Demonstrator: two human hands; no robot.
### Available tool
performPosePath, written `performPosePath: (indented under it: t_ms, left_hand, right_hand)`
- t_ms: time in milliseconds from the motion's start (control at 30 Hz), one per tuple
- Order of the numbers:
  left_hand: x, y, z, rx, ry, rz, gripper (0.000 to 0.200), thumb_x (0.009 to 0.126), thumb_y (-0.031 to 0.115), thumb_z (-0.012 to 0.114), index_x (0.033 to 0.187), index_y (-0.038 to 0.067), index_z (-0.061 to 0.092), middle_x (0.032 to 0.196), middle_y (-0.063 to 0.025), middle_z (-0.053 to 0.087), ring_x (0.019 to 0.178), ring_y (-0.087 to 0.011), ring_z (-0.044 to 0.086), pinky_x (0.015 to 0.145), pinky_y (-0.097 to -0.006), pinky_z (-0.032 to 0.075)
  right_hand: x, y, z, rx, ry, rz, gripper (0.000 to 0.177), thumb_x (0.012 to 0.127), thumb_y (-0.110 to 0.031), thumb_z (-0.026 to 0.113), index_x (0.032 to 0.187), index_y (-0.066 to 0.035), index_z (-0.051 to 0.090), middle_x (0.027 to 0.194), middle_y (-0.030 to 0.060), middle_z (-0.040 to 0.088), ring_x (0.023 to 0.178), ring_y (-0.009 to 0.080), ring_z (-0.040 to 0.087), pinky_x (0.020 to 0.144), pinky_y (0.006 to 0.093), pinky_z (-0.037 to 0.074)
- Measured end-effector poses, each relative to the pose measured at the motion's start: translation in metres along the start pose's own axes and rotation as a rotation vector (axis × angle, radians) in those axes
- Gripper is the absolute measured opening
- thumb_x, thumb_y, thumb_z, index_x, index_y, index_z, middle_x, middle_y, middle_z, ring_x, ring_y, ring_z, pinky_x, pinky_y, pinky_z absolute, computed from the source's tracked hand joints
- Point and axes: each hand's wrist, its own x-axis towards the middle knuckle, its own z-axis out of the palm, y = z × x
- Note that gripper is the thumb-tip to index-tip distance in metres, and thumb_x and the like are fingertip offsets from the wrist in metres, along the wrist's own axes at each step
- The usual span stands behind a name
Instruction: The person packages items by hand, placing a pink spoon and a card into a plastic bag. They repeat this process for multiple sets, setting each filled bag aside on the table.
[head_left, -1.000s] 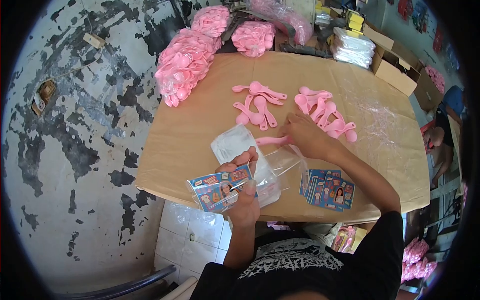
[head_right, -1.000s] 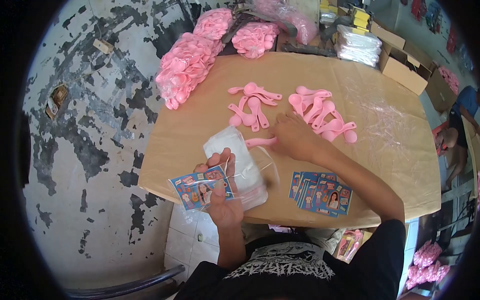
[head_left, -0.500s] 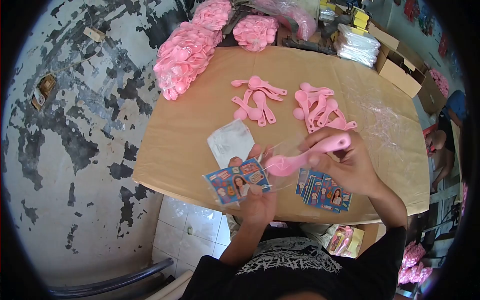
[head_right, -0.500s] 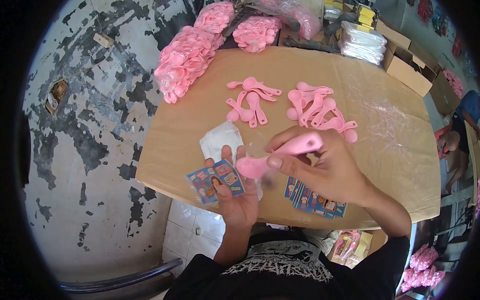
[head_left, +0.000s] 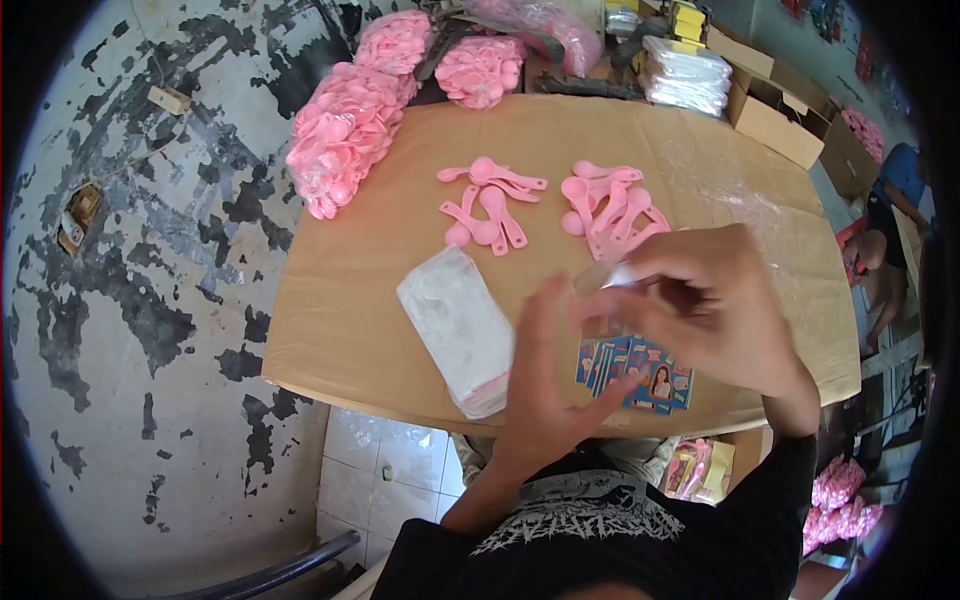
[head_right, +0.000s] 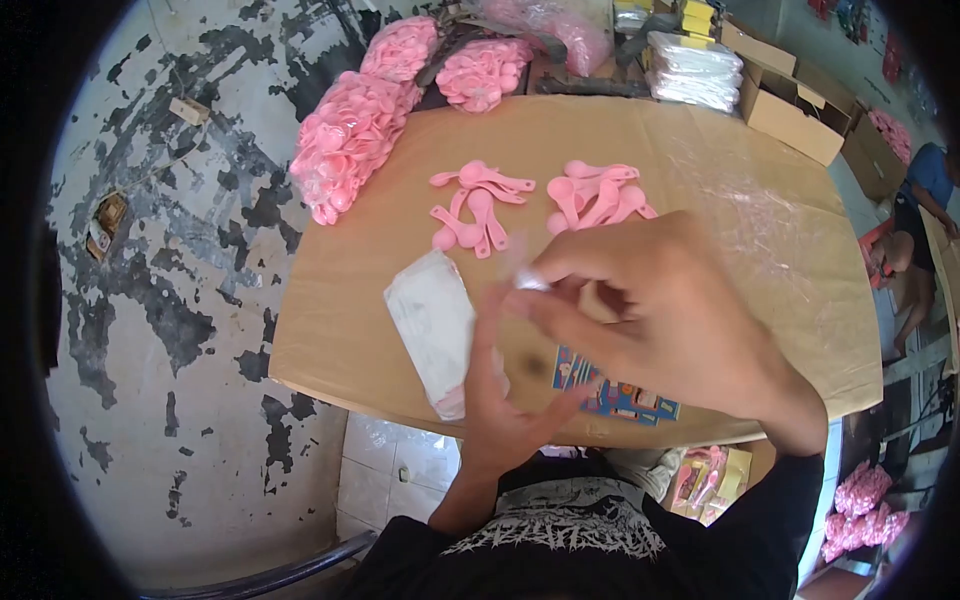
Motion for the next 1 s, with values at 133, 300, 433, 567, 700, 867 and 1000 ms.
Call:
performPosePath:
  t_ms: [133, 300, 433, 567, 700, 867, 1000]
  left_hand:
    - [-0.013, -0.009, 0.012, -0.641, -0.154, -0.527, 0.043, 0.096, 0.006, 0.055, 0.135, -0.004, 0.039, 0.122, -0.0109, 0.054, 0.108, -0.0158, 0.056, 0.093, -0.0283, 0.044]
    - [-0.019, -0.008, -0.010, -0.737, -0.303, -0.486, 0.038, 0.101, 0.007, 0.046, 0.136, -0.005, 0.038, 0.122, -0.0110, 0.057, 0.112, -0.0129, 0.055, 0.095, -0.0262, 0.043]
    - [-0.011, -0.005, -0.008, -0.741, -0.063, -0.505, 0.034, 0.102, 0.009, 0.043, 0.134, -0.004, 0.043, 0.117, -0.0123, 0.061, 0.105, -0.0131, 0.059, 0.090, -0.0255, 0.046]
    - [-0.005, -0.013, -0.002, -0.351, 0.051, -0.423, 0.034, 0.101, 0.007, 0.043, 0.133, -0.004, 0.048, 0.096, -0.0089, 0.065, 0.082, -0.0084, 0.057, 0.072, -0.0222, 0.046]
    - [-0.003, -0.004, 0.001, -0.222, 0.035, -0.387, 0.040, 0.098, 0.003, 0.044, 0.137, -0.002, 0.045, 0.082, -0.0060, 0.059, 0.072, -0.0062, 0.049, 0.063, -0.0224, 0.041]
    - [-0.007, 0.002, -0.003, -0.111, -0.074, -0.377, 0.046, 0.096, 0.001, 0.046, 0.141, -0.002, 0.041, 0.071, -0.0080, 0.055, 0.062, -0.0081, 0.047, 0.056, -0.0262, 0.040]
    - [-0.002, 0.008, -0.008, 0.064, -0.171, -0.345, 0.047, 0.095, 0.002, 0.046, 0.141, -0.002, 0.039, 0.069, -0.0138, 0.056, 0.057, -0.0125, 0.052, 0.053, -0.0292, 0.042]
  right_hand:
    - [0.008, 0.043, 0.030, -0.006, 0.101, -0.155, 0.021, 0.085, -0.007, 0.068, 0.105, -0.003, 0.062, 0.088, 0.0051, 0.067, 0.073, 0.0089, 0.057, 0.058, 0.0206, 0.039]
    - [-0.006, 0.058, 0.022, 0.342, -0.193, 0.270, 0.045, 0.083, 0.000, 0.069, 0.125, -0.005, 0.053, 0.113, 0.0061, 0.065, 0.091, 0.0116, 0.063, 0.070, 0.0248, 0.049]
    - [-0.012, 0.058, 0.024, 0.294, -0.211, 0.243, 0.041, 0.081, -0.001, 0.071, 0.119, -0.006, 0.058, 0.110, 0.0056, 0.064, 0.090, 0.0141, 0.063, 0.069, 0.0289, 0.051]
    - [-0.010, 0.057, 0.035, -0.278, 0.086, -0.215, 0.029, 0.076, -0.006, 0.073, 0.104, -0.007, 0.065, 0.096, 0.0051, 0.065, 0.090, 0.0222, 0.063, 0.074, 0.0350, 0.051]
    - [-0.009, 0.055, 0.037, -0.484, 0.178, -0.378, 0.026, 0.071, -0.014, 0.076, 0.095, -0.010, 0.070, 0.092, 0.0019, 0.063, 0.088, 0.0208, 0.058, 0.073, 0.0338, 0.049]
    - [-0.011, 0.061, 0.041, -0.513, 0.124, -0.393, 0.023, 0.068, -0.019, 0.076, 0.089, -0.010, 0.072, 0.084, 0.0002, 0.063, 0.087, 0.0196, 0.058, 0.072, 0.0321, 0.049]
    - [-0.011, 0.065, 0.045, -0.586, 0.128, -0.454, 0.022, 0.067, -0.018, 0.076, 0.086, -0.009, 0.072, 0.079, -0.0004, 0.064, 0.083, 0.0185, 0.058, 0.070, 0.0322, 0.049]
